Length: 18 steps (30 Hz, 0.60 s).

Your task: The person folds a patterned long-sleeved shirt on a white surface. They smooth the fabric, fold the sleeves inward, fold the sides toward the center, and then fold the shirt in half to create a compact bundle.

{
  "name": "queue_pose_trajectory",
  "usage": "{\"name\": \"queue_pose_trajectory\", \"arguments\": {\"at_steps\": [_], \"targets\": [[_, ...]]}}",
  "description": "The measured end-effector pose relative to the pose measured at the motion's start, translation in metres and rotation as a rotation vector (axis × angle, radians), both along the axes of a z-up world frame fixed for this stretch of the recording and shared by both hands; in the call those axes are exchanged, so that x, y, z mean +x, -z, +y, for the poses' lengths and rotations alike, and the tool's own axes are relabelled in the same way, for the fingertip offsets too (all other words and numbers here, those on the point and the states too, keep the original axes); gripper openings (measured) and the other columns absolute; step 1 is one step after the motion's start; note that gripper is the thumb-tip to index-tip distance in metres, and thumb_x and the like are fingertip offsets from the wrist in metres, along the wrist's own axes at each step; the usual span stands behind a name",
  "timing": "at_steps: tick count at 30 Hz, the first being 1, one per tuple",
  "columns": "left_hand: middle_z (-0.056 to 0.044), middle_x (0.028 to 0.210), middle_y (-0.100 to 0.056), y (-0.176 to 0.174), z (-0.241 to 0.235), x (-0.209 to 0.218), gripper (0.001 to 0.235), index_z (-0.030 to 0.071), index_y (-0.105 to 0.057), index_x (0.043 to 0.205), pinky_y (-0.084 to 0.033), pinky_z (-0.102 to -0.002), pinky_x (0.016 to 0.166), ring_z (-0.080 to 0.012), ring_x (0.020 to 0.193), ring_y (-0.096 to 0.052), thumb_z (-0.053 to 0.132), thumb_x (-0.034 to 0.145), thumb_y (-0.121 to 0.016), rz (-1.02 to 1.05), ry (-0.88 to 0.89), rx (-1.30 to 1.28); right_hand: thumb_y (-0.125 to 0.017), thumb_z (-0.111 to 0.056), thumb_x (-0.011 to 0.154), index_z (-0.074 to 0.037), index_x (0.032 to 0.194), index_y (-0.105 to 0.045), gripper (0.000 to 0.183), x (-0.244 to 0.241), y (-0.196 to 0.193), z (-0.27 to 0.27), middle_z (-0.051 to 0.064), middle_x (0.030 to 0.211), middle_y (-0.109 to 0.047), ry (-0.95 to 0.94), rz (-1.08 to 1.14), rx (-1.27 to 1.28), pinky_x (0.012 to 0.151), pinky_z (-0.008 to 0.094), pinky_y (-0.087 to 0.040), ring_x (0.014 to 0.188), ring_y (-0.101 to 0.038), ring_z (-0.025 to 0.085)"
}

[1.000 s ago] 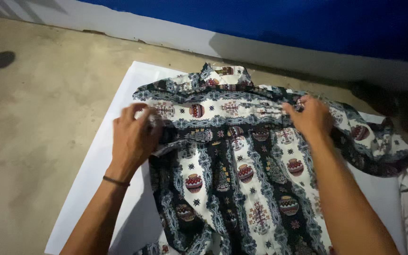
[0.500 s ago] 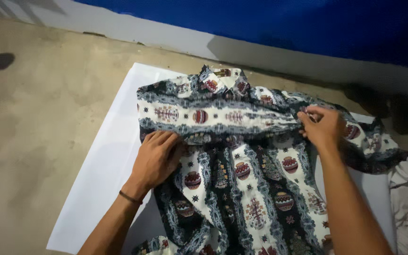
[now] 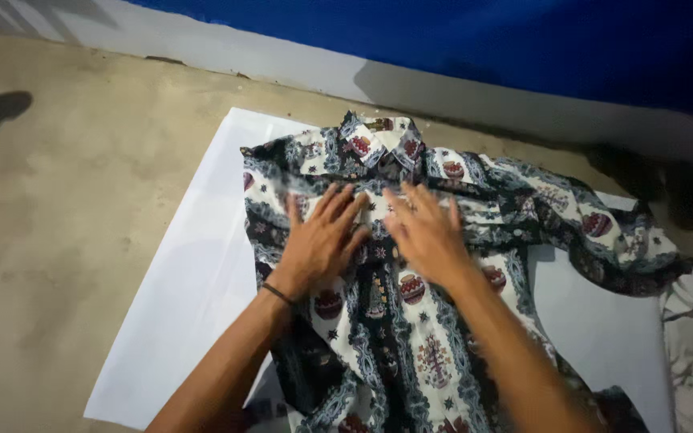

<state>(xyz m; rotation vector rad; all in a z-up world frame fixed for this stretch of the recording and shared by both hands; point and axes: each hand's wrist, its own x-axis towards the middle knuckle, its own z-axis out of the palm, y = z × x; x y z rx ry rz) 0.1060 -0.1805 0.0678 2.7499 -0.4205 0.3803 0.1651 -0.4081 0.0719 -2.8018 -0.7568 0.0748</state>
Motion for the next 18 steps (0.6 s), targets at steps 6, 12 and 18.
{"name": "queue_pose_trajectory", "arguments": {"at_steps": [6, 12, 18], "targets": [[-0.005, 0.167, -0.021, -0.008, -0.010, -0.003, 0.081, 0.028, -0.034, 0.158, 0.008, -0.084, 0.107, -0.0256, 0.154, -0.018, 0.076, 0.092, -0.037, 0.128, -0.148, 0.100, -0.030, -0.069, 0.097, -0.037, 0.157, -0.036, 0.068, 0.000, 0.004, 0.004, 0.004, 0.168, -0.022, 0.035, -0.065, 0.013, 0.117, 0.068, 0.004, 0.155, -0.016, 0.033], [-0.005, 0.167, -0.020, -0.016, -0.015, -0.006, 0.085, 0.028, -0.035, 0.156, 0.006, -0.085, 0.106, -0.0259, 0.154, -0.017, 0.078, 0.087, -0.044, 0.147, -0.158, 0.090, -0.052, -0.051, 0.102, -0.028, 0.142, -0.053, 0.046, 0.015, 0.006, -0.044, 0.005, 0.159, -0.042, 0.208, 0.202, 0.512, 0.111, 0.052, -0.049, 0.125, -0.058, 0.030], [-0.014, 0.171, -0.020, -0.016, -0.060, 0.002, 0.086, 0.010, -0.035, 0.157, -0.006, -0.074, 0.118, -0.0293, 0.158, -0.017, 0.047, 0.085, -0.063, 0.202, -0.092, 0.150, -0.068, -0.013, 0.090, -0.014, 0.136, -0.066, 0.046, 0.004, -0.003, -0.145, 0.014, 0.124, -0.057, 0.361, -0.299, 0.242, 0.104, 0.052, -0.045, 0.122, -0.052, 0.036]]}}
